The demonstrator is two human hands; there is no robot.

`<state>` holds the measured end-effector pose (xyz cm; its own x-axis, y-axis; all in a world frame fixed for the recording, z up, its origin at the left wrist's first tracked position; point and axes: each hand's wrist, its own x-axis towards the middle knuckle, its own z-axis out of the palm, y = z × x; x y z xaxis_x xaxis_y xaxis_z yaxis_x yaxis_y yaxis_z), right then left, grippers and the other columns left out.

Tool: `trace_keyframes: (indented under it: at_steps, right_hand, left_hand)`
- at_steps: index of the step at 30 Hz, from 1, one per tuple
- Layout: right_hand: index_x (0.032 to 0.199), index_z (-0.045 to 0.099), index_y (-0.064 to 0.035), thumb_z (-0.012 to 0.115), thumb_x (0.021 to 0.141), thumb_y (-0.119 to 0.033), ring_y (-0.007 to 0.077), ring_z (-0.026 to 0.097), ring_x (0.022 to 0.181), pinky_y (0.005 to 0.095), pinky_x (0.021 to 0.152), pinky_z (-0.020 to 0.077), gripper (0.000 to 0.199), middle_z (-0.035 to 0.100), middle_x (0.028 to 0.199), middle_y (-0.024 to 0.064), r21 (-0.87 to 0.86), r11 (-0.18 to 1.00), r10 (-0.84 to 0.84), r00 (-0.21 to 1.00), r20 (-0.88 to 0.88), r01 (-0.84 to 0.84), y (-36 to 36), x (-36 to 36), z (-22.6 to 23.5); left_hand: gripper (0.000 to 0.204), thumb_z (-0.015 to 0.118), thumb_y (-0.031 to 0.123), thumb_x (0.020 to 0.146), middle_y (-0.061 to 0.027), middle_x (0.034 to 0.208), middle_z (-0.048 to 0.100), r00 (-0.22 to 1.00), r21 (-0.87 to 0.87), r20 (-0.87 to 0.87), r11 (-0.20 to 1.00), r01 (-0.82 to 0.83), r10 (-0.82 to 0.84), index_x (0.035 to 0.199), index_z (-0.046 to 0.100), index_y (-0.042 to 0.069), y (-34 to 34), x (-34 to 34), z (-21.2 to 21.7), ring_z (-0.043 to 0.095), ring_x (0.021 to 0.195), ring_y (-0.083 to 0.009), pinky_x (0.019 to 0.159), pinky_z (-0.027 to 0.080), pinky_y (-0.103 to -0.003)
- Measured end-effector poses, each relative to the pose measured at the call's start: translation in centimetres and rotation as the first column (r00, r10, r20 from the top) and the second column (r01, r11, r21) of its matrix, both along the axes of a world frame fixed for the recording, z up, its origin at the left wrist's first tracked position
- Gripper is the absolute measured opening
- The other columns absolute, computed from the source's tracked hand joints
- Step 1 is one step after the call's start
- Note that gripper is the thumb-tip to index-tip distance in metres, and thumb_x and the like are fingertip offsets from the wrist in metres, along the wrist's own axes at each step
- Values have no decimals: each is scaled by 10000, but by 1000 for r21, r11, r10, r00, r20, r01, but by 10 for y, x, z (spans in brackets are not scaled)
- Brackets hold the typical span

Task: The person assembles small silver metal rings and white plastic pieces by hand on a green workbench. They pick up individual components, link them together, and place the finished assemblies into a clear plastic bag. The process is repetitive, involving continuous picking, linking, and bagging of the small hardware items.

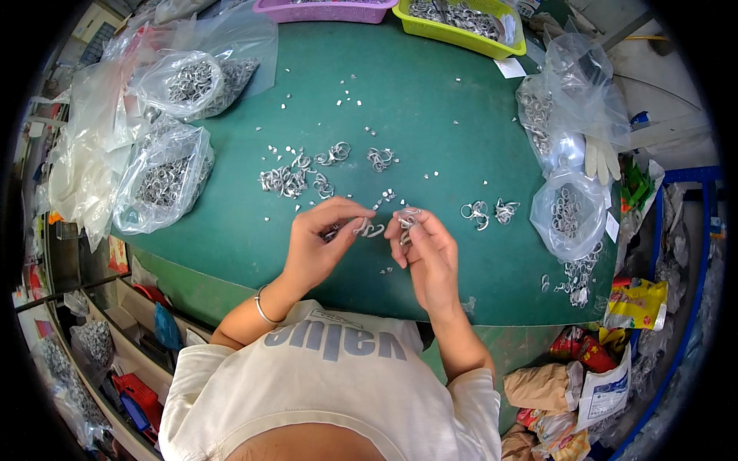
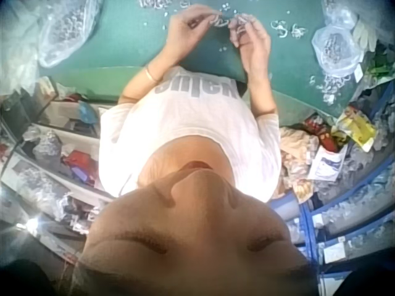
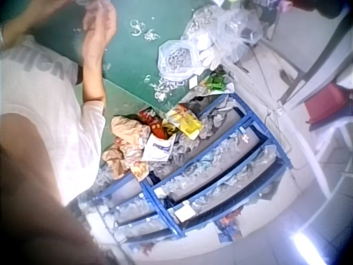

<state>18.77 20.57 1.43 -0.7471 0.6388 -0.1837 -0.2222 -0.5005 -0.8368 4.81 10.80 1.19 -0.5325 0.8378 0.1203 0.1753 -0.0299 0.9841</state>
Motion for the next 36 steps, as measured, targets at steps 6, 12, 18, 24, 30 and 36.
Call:
trace_keyframes:
  at_steps: [6,12,18,24,30,36]
  right_hand:
    - [970,603,-4,675,772,-73,206,546,704,294,605,446,222,560,881,95,837,487,-263,871,414,-251,16,6,-20]
    - [964,611,-20,699,726,-58,286,568,820,346,677,470,257,541,905,106,847,385,-255,840,479,-366,15,10,-25]
    - [981,584,-15,675,730,-6,310,560,793,375,673,460,267,536,878,122,895,214,-396,803,445,-391,29,11,-30]
    - [907,574,1,650,757,1,299,567,636,369,582,455,169,534,792,123,795,487,-315,776,547,-362,32,24,-44]
    - [927,586,-15,626,782,-1,316,567,693,393,608,454,152,537,827,124,799,491,-281,804,523,-348,29,4,-37]
    - [996,593,-37,599,805,0,278,561,662,357,595,450,194,545,828,110,796,420,-209,807,552,-435,37,8,-43]
  left_hand:
    - [128,613,-16,789,-65,782,603,992,-279,-103,960,37,-68,899,670,16,1,-3,-16,532,608,-115,547,417,-226]
    - [112,630,28,780,-102,825,620,914,-306,-371,951,43,-161,886,665,30,-4,4,-46,597,641,-266,586,475,-340]
    - [108,602,71,808,-99,830,587,916,-306,-388,952,-27,-99,905,642,43,-6,3,-39,594,664,-322,590,473,-406]
    - [140,647,44,778,-103,792,594,902,-276,-418,961,-9,-112,917,648,36,3,6,-38,577,591,-276,548,455,-351]
    - [183,664,33,765,-95,763,586,945,-259,-307,965,34,-116,947,646,39,8,3,-38,556,558,-239,530,449,-340]
    - [145,639,47,789,-105,783,602,957,-293,-268,956,26,-108,934,643,35,3,2,-31,602,599,-258,548,475,-349]
